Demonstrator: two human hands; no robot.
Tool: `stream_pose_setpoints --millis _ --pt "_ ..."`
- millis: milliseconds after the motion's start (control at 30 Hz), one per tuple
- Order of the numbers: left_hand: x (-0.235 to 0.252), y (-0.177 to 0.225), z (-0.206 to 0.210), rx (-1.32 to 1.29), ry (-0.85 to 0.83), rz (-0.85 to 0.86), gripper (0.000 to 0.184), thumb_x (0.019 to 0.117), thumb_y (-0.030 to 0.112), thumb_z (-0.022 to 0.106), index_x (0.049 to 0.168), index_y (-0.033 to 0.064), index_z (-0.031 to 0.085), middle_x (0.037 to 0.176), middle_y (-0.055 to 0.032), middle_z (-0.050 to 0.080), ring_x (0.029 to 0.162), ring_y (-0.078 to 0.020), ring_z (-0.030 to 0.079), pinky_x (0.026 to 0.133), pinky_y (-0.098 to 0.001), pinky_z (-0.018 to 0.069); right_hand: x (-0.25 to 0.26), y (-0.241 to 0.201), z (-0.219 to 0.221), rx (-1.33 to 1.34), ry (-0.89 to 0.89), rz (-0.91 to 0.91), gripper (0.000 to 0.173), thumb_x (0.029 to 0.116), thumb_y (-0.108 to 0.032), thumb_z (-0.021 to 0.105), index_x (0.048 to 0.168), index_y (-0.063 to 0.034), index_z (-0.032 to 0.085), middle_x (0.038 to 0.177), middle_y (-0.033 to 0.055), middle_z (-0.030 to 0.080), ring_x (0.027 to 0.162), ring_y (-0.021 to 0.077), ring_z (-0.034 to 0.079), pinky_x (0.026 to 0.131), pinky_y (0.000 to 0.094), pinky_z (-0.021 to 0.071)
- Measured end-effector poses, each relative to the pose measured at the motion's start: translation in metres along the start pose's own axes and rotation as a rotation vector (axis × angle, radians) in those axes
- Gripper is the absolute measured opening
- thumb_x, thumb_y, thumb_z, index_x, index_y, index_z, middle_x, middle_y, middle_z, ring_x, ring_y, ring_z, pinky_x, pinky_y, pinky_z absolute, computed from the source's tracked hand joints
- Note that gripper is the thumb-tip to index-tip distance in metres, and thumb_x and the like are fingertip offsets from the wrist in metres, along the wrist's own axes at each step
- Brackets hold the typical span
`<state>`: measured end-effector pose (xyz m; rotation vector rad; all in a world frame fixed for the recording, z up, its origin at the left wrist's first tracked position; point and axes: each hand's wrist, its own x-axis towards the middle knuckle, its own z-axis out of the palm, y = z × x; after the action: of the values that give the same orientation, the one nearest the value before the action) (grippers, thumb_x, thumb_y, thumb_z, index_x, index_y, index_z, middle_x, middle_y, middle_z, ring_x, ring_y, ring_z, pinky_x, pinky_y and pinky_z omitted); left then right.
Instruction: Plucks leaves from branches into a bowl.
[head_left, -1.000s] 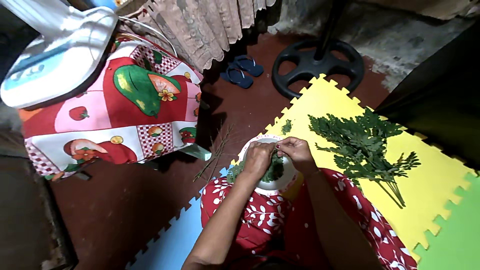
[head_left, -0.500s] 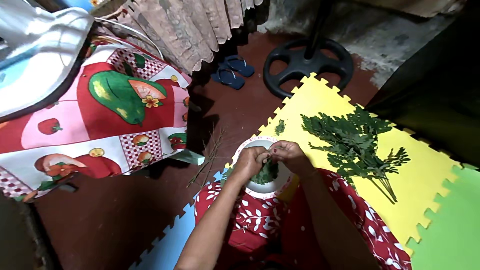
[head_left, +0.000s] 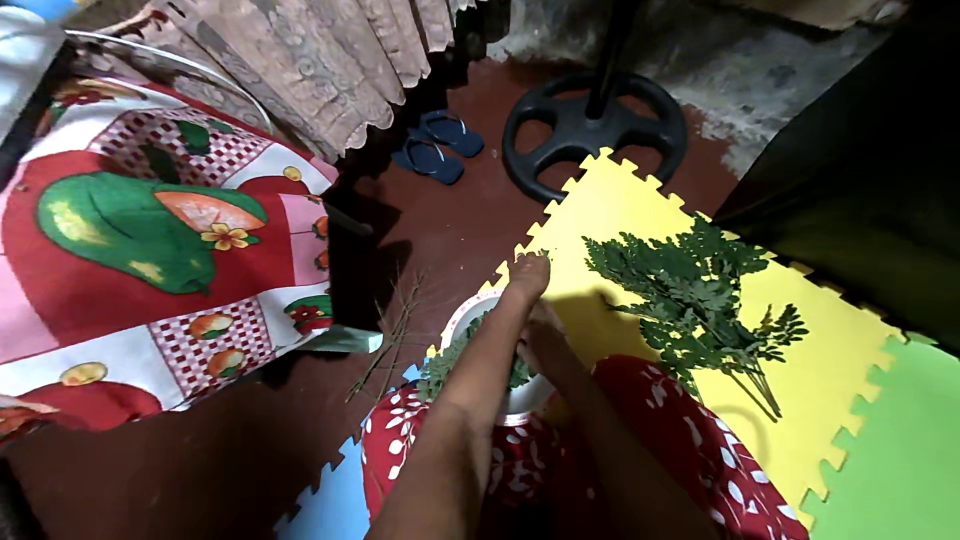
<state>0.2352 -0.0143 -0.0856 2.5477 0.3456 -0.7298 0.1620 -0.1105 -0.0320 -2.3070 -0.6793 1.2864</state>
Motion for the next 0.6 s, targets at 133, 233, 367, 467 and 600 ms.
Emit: stream_pose_setpoints --millis 133,233,367,467,600 --pt "-0.054 -0.008 -0.031 0.005 0.162 0.083 0.053 0.0967 0.007 0.067 0.147 0.0013 0.051 0.152 -0.0262 0.046 0.139 -0.0479 0.044 0.109 -0.0676 0.0374 0.005 0.009 0.005 -0.013 0.111 -0.111 0.035 0.1053 -0.012 0.052 0.129 0.0116 0.060 0.135 0.0305 0.059 0.131 0.0429 0.054 0.113 0.0532 0.0395" --pt "-0.135 -0.045 -0.053 0.019 0.322 0.081 0.044 0.0988 0.015 0.067 0.140 0.0032 0.059 0.143 -0.0248 0.056 0.133 -0.0441 0.052 0.109 -0.0624 0.0418 0.009 0.016 0.012 0.005 0.108 -0.175 0.038 0.1049 -0.022 0.057 0.123 0.0102 0.065 0.130 0.0307 0.062 0.128 0.0444 0.056 0.111 0.0570 0.0400" --pt "-0.256 -0.092 -0.038 -0.007 0.305 -0.161 0.046 0.1016 0.023 0.065 0.142 0.0014 0.057 0.147 -0.0252 0.052 0.136 -0.0424 0.050 0.113 -0.0577 0.0400 0.010 0.018 0.024 0.100 0.170 -0.294 0.030 0.1032 -0.017 0.059 0.118 0.0063 0.070 0.123 0.0276 0.067 0.122 0.0416 0.061 0.108 0.0575 0.0425" --pt "-0.323 -0.104 0.003 -0.093 0.178 -0.366 0.054 0.0999 0.024 0.067 0.145 -0.0011 0.053 0.145 -0.0285 0.052 0.136 -0.0456 0.049 0.112 -0.0582 0.0398 0.002 0.007 0.029 0.110 0.091 -0.315 0.029 0.1047 -0.016 0.055 0.118 0.0058 0.070 0.119 0.0256 0.068 0.115 0.0377 0.064 0.104 0.0544 0.0461" --pt "-0.360 -0.114 0.063 -0.187 0.295 -0.448 0.035 0.1004 0.016 0.063 0.130 -0.0026 0.065 0.131 -0.0262 0.062 0.125 -0.0425 0.059 0.106 -0.0545 0.0467 -0.014 -0.008 0.045 0.121 -0.133 -0.308 0.029 0.1062 -0.013 0.052 0.117 0.0088 0.067 0.110 0.0240 0.069 0.097 0.0299 0.068 0.093 0.0464 0.0525"
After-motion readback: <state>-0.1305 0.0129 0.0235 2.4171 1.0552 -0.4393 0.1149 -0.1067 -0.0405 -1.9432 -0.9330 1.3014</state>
